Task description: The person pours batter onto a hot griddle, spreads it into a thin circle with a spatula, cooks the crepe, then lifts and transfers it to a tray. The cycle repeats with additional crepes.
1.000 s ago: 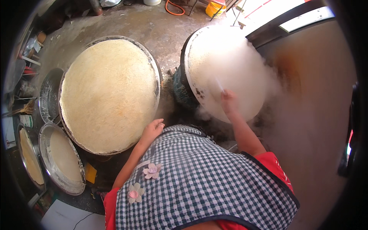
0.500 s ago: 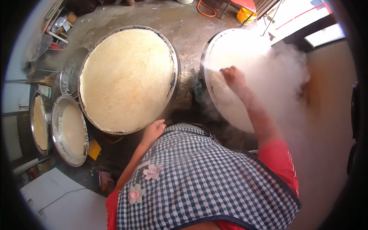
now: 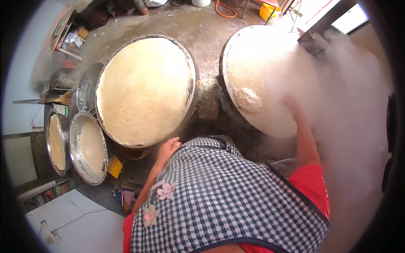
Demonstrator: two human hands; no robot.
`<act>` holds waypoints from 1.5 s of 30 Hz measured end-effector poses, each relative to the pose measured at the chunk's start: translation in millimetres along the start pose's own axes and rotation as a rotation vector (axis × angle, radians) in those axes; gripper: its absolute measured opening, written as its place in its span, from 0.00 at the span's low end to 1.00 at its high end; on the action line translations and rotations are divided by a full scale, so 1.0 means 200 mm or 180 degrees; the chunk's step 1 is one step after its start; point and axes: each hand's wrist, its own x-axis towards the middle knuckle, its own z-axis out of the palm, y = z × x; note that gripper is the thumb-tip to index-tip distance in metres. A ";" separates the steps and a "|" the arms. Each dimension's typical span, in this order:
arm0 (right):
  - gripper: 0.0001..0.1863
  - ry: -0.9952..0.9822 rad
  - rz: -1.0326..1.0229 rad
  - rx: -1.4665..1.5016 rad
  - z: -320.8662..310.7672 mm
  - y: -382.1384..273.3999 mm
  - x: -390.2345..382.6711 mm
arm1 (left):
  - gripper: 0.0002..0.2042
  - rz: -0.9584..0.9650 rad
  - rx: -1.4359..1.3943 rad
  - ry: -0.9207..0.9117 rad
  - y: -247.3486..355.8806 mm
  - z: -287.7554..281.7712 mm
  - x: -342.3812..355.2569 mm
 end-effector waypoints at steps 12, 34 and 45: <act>0.11 -0.2793 0.0251 0.1599 1.44 -1.22 -0.26 | 0.22 0.0225 -0.0228 0.0543 -0.44 -0.38 -0.29; 0.14 -0.1489 0.0164 0.2137 1.77 -1.61 -0.51 | 0.19 0.0538 -0.0281 0.0572 -0.72 -0.58 -0.50; 0.13 0.2041 0.0329 -0.1830 0.38 -0.48 -0.36 | 0.19 0.0402 -0.0228 0.0654 -0.13 -0.76 0.06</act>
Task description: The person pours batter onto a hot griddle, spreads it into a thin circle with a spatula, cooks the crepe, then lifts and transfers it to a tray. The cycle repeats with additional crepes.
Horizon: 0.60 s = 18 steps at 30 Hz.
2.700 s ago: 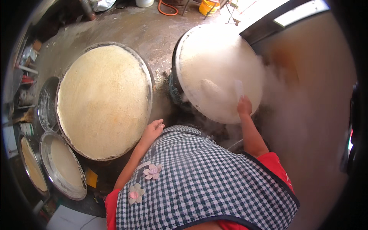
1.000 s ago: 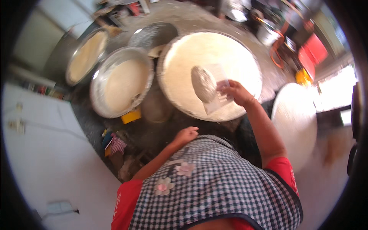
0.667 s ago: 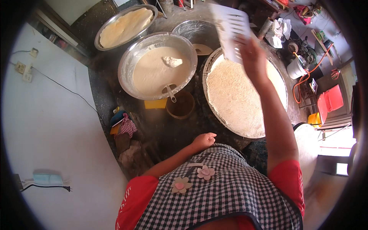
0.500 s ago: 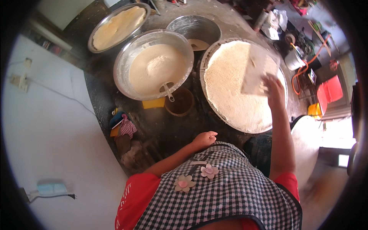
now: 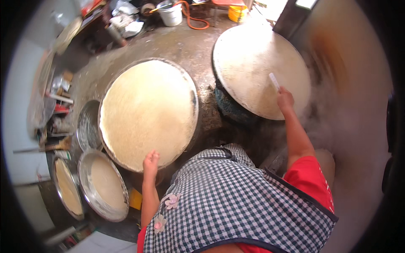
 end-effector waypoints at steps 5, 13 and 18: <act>0.06 -0.0142 -0.1089 0.0137 0.09 -0.13 -0.24 | 0.18 0.0055 -0.0653 -0.0136 0.43 0.34 0.26; 0.06 -0.1230 -0.0424 0.1347 -0.15 -0.06 -0.11 | 0.17 -0.1048 -0.0865 -0.1255 0.59 0.82 0.22; 0.10 -0.0685 -0.0444 0.0846 -0.12 -0.04 0.56 | 0.17 -0.1124 -0.0384 -0.0942 0.66 0.85 0.24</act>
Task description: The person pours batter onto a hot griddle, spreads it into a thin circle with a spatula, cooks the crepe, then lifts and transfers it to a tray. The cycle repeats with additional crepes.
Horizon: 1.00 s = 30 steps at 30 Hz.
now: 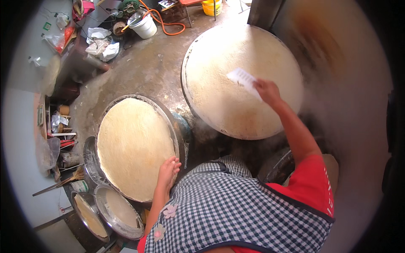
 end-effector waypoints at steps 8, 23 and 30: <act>0.05 0.0500 -0.0883 -0.1806 0.40 0.05 0.69 | 0.19 -0.0169 0.0124 0.0445 -0.04 0.00 -0.14; 0.17 -0.0011 -0.0253 -0.1808 0.58 0.07 0.76 | 0.22 0.0166 0.0036 0.0720 -0.34 -0.48 -0.39; 0.08 -0.0902 0.0207 0.2555 0.87 -0.63 -0.45 | 0.21 0.0239 0.0054 0.0022 -0.68 -1.01 -0.35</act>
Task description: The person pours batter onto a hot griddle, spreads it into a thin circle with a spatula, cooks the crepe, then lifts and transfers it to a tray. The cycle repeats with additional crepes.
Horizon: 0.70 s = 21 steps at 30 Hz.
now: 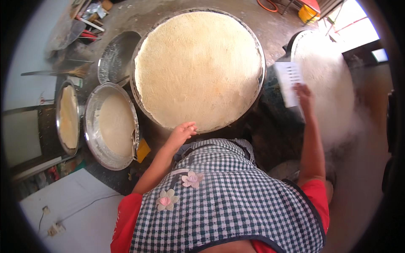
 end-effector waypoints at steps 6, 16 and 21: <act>0.12 -0.0310 -0.1697 -0.2849 0.98 -0.26 -0.45 | 0.19 0.0247 0.0080 -0.0273 -0.15 -0.35 -0.16; 0.20 -0.1100 -0.1658 -0.4761 1.42 -0.02 -0.56 | 0.19 0.0241 -0.0494 -0.0025 -0.31 -0.51 -0.26; 0.20 -0.1033 -0.1568 -0.4694 1.42 0.01 -0.54 | 0.19 -0.0015 -0.0182 -0.0127 -0.34 -0.49 -0.30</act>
